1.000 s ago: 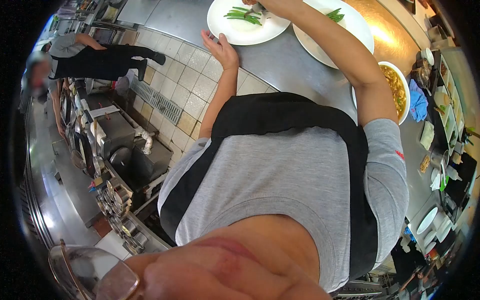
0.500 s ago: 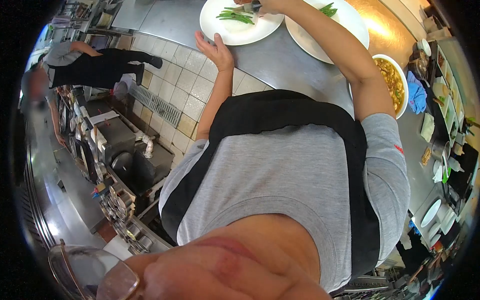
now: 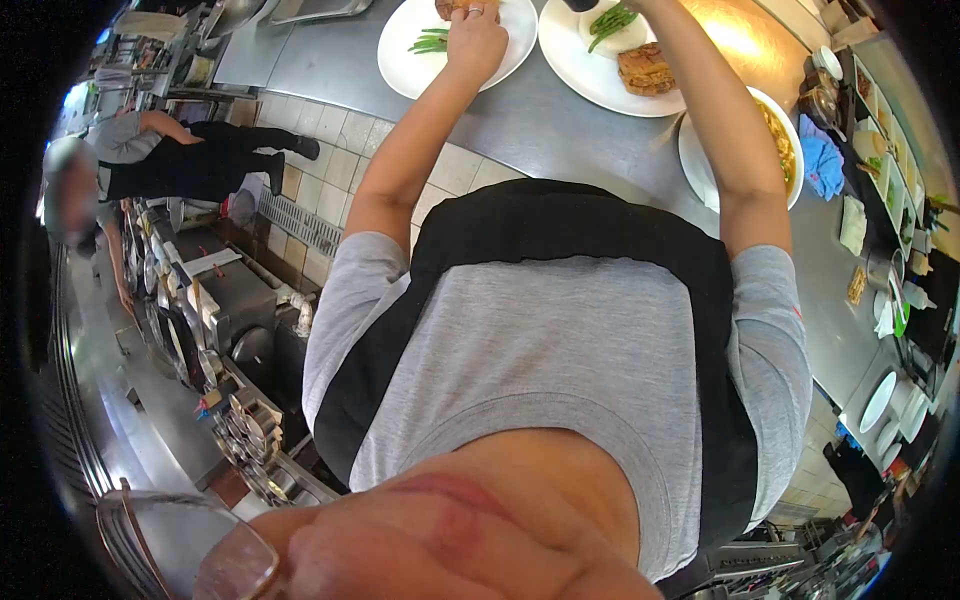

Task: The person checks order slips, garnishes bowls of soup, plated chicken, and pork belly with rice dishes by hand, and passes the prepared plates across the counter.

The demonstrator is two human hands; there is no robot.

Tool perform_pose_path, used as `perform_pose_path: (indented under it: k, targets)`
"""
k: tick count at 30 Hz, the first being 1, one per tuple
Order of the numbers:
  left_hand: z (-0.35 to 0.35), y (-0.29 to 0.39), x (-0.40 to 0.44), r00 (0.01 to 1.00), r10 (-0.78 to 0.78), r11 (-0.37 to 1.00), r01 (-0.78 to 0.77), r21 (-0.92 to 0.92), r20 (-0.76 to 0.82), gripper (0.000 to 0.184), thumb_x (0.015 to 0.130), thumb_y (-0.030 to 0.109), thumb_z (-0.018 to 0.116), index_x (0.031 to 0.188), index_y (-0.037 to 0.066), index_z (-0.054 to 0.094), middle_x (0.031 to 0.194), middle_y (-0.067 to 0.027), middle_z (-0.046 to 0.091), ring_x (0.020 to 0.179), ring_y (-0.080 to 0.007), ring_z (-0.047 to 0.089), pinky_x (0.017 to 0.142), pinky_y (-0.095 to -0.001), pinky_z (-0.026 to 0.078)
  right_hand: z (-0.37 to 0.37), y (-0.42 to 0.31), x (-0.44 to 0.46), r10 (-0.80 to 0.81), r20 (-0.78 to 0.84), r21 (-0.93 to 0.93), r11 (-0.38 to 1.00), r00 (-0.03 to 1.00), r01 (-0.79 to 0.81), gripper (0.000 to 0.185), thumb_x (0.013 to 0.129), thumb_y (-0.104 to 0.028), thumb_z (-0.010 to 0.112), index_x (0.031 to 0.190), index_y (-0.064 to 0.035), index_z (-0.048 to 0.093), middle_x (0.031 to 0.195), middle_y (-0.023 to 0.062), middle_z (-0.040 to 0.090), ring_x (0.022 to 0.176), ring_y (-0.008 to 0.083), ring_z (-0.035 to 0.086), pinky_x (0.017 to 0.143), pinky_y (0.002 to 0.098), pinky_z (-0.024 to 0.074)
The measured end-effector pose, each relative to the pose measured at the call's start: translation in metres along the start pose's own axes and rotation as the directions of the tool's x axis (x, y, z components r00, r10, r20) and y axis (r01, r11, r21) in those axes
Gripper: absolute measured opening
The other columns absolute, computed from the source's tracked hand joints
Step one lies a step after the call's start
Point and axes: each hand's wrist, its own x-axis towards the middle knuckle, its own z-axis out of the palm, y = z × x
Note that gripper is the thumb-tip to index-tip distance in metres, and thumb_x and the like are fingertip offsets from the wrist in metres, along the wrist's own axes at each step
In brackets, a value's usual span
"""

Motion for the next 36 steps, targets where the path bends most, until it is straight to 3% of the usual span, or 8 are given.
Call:
perform_pose_path:
  k: [12, 13, 14, 15, 19, 22, 29, 36]
  targets:
    - [-0.008, -0.020, 0.012, 0.986, -0.055, 0.998, 0.048, -0.051, -0.160, 0.020, 0.077, 0.017, 0.053, 0.089, 0.005, 0.065, 0.095, -0.0161, 0.062, 0.088, -0.0275, 0.057, 0.081, -0.0385, 0.042, -0.092, 0.032, -0.140, 0.123, -0.218, 0.003, 0.992, 0.968, -0.125, 0.051, 0.084, -0.021, 0.067, 0.126, 0.0019, 0.049, 0.114, 0.0090, 0.059, 0.105, 0.0157, 0.055, 0.094, 0.0284, 0.0390]
    - [0.012, -0.041, 0.009, 0.915, -0.064, 0.897, -0.122, -0.426, -0.398, 0.020, 0.079, 0.019, 0.053, 0.081, 0.004, 0.065, 0.088, -0.0138, 0.064, 0.088, -0.0275, 0.058, 0.081, -0.0412, 0.042, -0.085, 0.002, -0.155, 0.091, -0.230, 0.006, 0.996, 0.969, -0.093, 0.050, 0.084, -0.022, 0.067, 0.125, -0.0007, 0.050, 0.113, 0.0077, 0.060, 0.103, 0.0147, 0.055, 0.091, 0.0277, 0.0406]
    - [-0.093, -0.038, -0.030, 0.946, -0.237, 0.280, 0.286, -0.917, 0.222, 0.023, 0.082, 0.021, 0.053, 0.085, 0.002, 0.066, 0.087, -0.0123, 0.066, 0.095, -0.0268, 0.058, 0.084, -0.0429, 0.042, -0.102, 0.028, -0.171, 0.156, -0.225, 0.076, 0.987, 0.962, -0.142, 0.051, 0.083, -0.018, 0.068, 0.126, 0.0024, 0.049, 0.112, 0.0089, 0.060, 0.103, 0.0156, 0.055, 0.092, 0.0275, 0.0394]
    - [-0.024, -0.074, -0.028, 0.964, -0.235, 0.887, 0.265, -0.378, 0.125, 0.029, 0.088, 0.023, 0.051, 0.101, 0.001, 0.064, 0.102, -0.0155, 0.065, 0.106, -0.0264, 0.056, 0.095, -0.0401, 0.040, -0.102, 0.015, -0.186, 0.171, -0.273, 0.112, 0.983, 0.947, -0.145, 0.050, 0.083, -0.017, 0.067, 0.125, 0.0034, 0.049, 0.113, 0.0111, 0.060, 0.105, 0.0168, 0.055, 0.095, 0.0288, 0.0384]
    - [0.014, -0.135, -0.160, 0.646, -0.762, 0.252, 0.243, -0.937, -0.037, 0.028, 0.075, 0.029, 0.069, 0.086, 0.004, 0.070, 0.091, -0.0136, 0.065, 0.089, -0.0251, 0.060, 0.082, -0.0330, 0.045, -0.118, 0.017, -0.239, 0.195, -0.344, 0.223, 0.967, 0.918, -0.122, 0.044, 0.085, -0.014, 0.064, 0.123, 0.0028, 0.050, 0.115, 0.0159, 0.060, 0.109, 0.0224, 0.056, 0.099, 0.0346, 0.0383]
    - [0.088, -0.145, -0.237, 0.507, -0.775, 0.560, 0.828, 0.037, 0.376, 0.025, 0.078, 0.025, 0.061, 0.092, 0.005, 0.070, 0.096, -0.0170, 0.065, 0.087, -0.0316, 0.062, 0.079, -0.0423, 0.048, -0.119, 0.016, -0.268, 0.220, -0.420, 0.301, 0.949, 0.880, -0.094, 0.046, 0.085, -0.014, 0.063, 0.125, 0.0036, 0.048, 0.115, 0.0169, 0.059, 0.106, 0.0247, 0.057, 0.099, 0.0365, 0.0388]
    - [0.124, -0.087, -0.236, 0.409, -0.912, 0.273, 0.560, -0.783, -0.025, 0.030, 0.078, 0.004, 0.062, 0.108, 0.004, 0.062, 0.125, -0.0186, 0.043, 0.101, -0.0317, 0.052, 0.085, -0.0404, 0.046, -0.127, 0.010, -0.292, 0.209, -0.452, 0.332, 0.942, 0.867, -0.055, 0.047, 0.088, -0.016, 0.057, 0.128, 0.0050, 0.043, 0.118, 0.0206, 0.055, 0.109, 0.0294, 0.056, 0.098, 0.0382, 0.0391]
    - [0.024, -0.014, -0.151, 0.731, -0.532, 0.777, 0.221, -0.590, -0.427, 0.016, 0.084, 0.017, 0.058, 0.087, 0.006, 0.069, 0.089, -0.0107, 0.063, 0.091, -0.0299, 0.055, 0.085, -0.0412, 0.040, -0.122, 0.009, -0.306, 0.239, -0.405, 0.329, 0.939, 0.883, -0.103, 0.048, 0.090, -0.015, 0.056, 0.130, 0.0059, 0.040, 0.120, 0.0215, 0.053, 0.110, 0.0297, 0.055, 0.098, 0.0395, 0.0399]
